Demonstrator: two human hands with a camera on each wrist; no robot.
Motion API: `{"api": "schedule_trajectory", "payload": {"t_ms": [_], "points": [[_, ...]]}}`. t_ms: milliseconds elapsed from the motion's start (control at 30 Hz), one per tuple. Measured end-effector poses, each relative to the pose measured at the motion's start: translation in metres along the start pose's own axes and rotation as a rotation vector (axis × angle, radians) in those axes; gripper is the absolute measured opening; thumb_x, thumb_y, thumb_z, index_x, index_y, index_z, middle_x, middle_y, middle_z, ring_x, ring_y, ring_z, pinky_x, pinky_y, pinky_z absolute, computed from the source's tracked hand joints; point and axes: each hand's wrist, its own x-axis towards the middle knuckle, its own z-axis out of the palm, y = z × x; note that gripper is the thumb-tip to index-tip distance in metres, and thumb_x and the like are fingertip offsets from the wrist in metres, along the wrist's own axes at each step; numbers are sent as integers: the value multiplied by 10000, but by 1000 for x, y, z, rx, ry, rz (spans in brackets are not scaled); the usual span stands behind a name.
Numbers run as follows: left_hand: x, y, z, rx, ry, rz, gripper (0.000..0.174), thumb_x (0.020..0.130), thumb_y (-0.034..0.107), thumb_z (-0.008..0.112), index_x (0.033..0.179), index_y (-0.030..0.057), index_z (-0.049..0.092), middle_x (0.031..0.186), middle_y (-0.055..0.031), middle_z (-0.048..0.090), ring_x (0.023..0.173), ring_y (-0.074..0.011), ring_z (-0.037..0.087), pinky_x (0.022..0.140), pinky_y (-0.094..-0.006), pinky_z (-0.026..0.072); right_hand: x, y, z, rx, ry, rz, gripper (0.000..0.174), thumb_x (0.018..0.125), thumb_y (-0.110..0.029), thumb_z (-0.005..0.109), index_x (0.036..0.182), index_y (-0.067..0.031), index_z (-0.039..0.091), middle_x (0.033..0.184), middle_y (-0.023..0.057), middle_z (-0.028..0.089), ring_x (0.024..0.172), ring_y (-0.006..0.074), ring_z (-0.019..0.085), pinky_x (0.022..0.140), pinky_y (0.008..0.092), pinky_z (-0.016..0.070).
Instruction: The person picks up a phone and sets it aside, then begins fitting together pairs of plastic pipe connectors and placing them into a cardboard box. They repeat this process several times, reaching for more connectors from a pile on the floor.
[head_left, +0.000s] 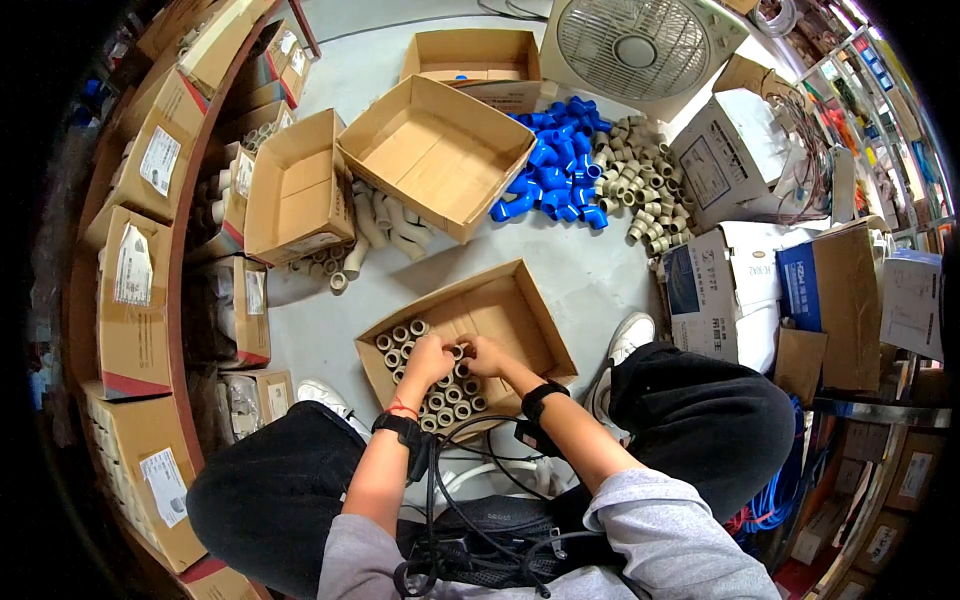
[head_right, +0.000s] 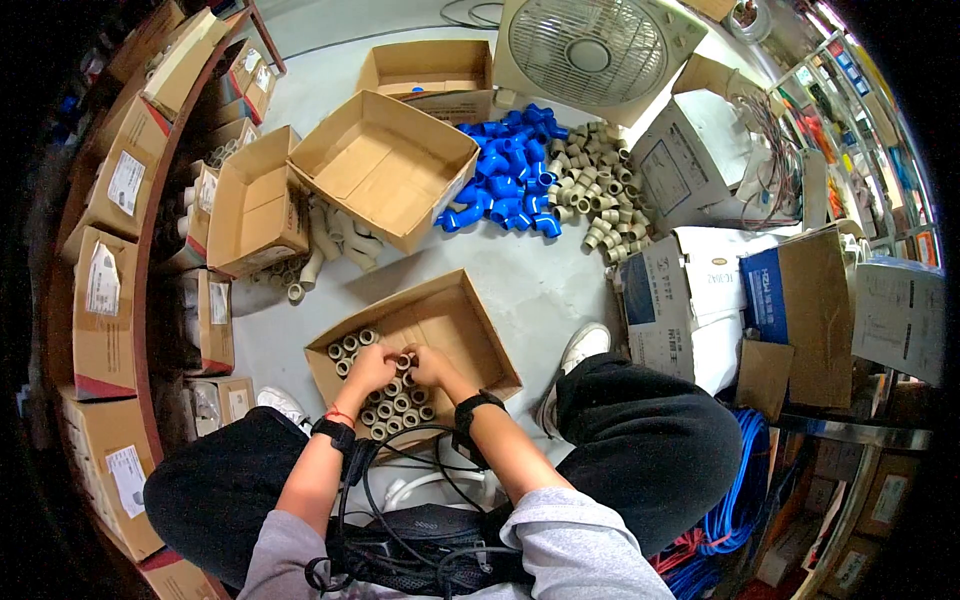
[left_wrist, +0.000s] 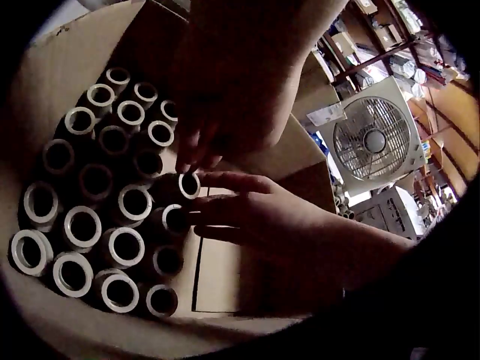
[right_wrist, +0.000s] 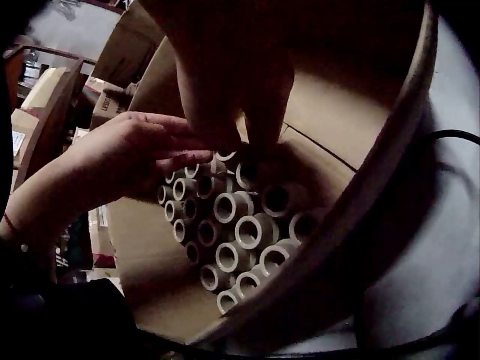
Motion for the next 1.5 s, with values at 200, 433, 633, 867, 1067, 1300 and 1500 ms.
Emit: {"api": "schedule_trajectory", "payload": {"t_ms": [200,433,633,867,1067,1300,1500], "points": [[1,4,0,-39,12,-47,268,631,38,455,841,16,620,773,-224,564,754,-334,570,689,-362,454,16,20,14,343,170,7,272,640,-45,506,897,-6,587,850,178,599,792,276,587,704,324,455],[2,-9,3,-31,13,-56,268,689,52,452,904,40,611,810,-201,577,762,-308,578,681,-345,449,13,12,8,261,94,-22,338,657,47,480,992,36,521,886,149,582,808,193,564,709,298,449],[1,-4,-1,-2,23,-68,261,715,69,447,922,52,604,820,-198,579,776,-311,577,686,-348,449,20,27,23,284,53,-102,430,627,85,446,1053,29,472,948,143,562,858,190,544,723,284,438],[0,1,-3,-11,3,-36,297,697,56,435,943,68,601,824,-201,579,782,-318,574,694,-351,448,14,17,15,225,47,1,411,593,3,481,1003,-7,508,897,166,578,836,260,555,731,306,438],[-2,-6,2,-14,-78,-41,345,671,32,417,968,54,591,907,-186,578,850,-293,567,751,-329,436,8,13,10,20,71,-32,393,608,-46,506,1000,-31,483,790,153,581,732,275,562,666,331,445],[-2,-1,1,-24,-54,-54,339,621,24,454,930,22,596,869,-214,568,827,-335,550,750,-351,431,4,6,10,-124,85,-160,441,570,-71,517,1006,-18,481,848,196,566,788,339,537,692,375,438],[-2,1,-1,-13,-97,-59,360,666,59,428,987,92,588,888,-208,563,830,-336,547,741,-354,428,5,6,9,-36,19,-41,471,565,-91,521,1028,-7,488,862,212,567,808,337,542,702,375,438]]}}
